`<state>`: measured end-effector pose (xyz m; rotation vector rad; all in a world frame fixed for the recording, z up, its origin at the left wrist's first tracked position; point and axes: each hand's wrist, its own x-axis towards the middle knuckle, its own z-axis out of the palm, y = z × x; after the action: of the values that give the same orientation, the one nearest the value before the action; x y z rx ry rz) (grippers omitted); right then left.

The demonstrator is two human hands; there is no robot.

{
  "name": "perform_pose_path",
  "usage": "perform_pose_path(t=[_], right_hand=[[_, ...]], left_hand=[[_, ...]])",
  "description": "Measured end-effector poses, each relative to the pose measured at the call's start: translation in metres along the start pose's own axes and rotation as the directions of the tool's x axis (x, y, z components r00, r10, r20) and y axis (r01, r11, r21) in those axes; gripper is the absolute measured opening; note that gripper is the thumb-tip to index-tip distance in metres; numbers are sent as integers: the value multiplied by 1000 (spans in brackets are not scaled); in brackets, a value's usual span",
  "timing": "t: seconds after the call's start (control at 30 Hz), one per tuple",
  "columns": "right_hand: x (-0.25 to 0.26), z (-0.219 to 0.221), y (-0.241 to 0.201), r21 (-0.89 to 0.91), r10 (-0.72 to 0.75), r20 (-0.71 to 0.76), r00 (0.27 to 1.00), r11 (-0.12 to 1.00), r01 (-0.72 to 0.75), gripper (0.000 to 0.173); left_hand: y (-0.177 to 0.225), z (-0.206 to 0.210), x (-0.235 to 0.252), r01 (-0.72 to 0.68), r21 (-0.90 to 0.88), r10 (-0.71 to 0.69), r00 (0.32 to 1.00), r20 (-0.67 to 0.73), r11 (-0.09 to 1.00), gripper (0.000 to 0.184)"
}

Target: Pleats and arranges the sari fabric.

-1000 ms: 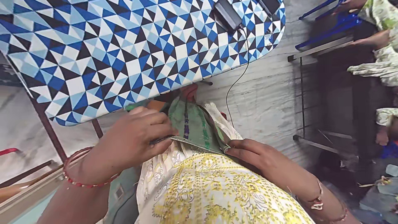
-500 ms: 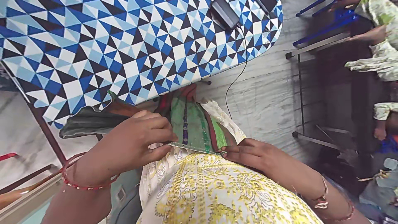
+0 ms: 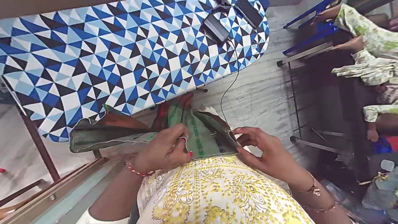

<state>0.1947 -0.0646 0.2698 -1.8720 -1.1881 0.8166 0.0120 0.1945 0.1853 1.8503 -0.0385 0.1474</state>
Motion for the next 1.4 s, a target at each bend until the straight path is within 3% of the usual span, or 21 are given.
perform_pose_path(t=[0.1, 0.2, 0.3, 0.47, 0.73, 1.4], right_hand=[[3, -2, 1, 46, 35, -32, 999, 998, -34, 43], [4, -5, 1, 82, 46, -14, 999, 996, -45, 42], [6, -6, 1, 116, 38, 16, 999, 992, -40, 43], [5, -6, 4, 130, 18, 17, 1000, 991, -21, 44], [2, -10, 9, 161, 8, 35, 999, 987, -13, 46], [-20, -9, 14, 197, 45, 14, 999, 979, -47, 51]], left_hand=[[0, 16, 15, -48, -55, 46, 998, -30, 997, 33], [0, 21, 29, -43, -105, 37, 998, -55, 994, 48], [7, 28, 42, 46, -58, -51, 995, -89, 997, 54], [-3, 40, 61, -99, -59, 91, 989, -116, 993, 39], [-16, 49, 85, -255, -291, 261, 965, -18, 922, 28], [-10, 70, 81, -306, -272, 302, 952, -58, 913, 21]])
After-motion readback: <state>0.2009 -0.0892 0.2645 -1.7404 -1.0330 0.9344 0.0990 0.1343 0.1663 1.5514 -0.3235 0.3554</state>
